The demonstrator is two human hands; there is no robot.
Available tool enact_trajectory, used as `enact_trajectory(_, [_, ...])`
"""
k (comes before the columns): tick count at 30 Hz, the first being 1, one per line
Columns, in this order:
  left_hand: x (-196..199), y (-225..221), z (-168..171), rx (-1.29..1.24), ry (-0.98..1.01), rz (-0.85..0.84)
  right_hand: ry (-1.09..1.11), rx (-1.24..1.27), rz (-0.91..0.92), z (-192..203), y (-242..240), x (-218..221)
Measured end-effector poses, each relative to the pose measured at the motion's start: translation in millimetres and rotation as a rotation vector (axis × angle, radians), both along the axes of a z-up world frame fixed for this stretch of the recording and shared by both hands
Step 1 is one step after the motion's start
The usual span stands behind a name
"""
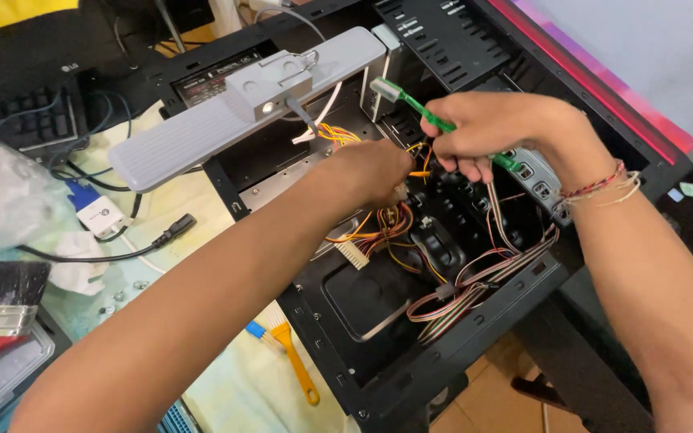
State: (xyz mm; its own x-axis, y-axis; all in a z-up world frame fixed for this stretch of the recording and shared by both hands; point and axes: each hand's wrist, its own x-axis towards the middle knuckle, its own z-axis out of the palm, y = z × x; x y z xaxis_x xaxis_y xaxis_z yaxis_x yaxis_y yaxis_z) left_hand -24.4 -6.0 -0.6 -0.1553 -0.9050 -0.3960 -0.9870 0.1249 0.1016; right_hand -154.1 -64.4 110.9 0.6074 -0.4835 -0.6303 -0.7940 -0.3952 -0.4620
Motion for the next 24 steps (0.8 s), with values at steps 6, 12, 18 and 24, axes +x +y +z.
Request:
enact_trajectory(6, [2.9,1.9,3.9,-0.25,0.216,-0.078,-0.121,-0.086,-0.047,7.8,-8.4,-12.3])
enact_trajectory(12, [7.1,14.4,26.8,-0.157,0.392,0.034,-0.149,0.004,-0.108,12.0,-4.4,-8.0])
enact_trajectory(18, [11.3,20.5,39.7,-0.12,0.533,0.134,-0.16,0.067,-0.079,-2.0,-7.5,-7.1])
enact_trajectory(24, [18.8,22.6,33.2,-0.257,0.583,0.036,-0.234,0.078,-0.024,-1.0,0.3,1.3])
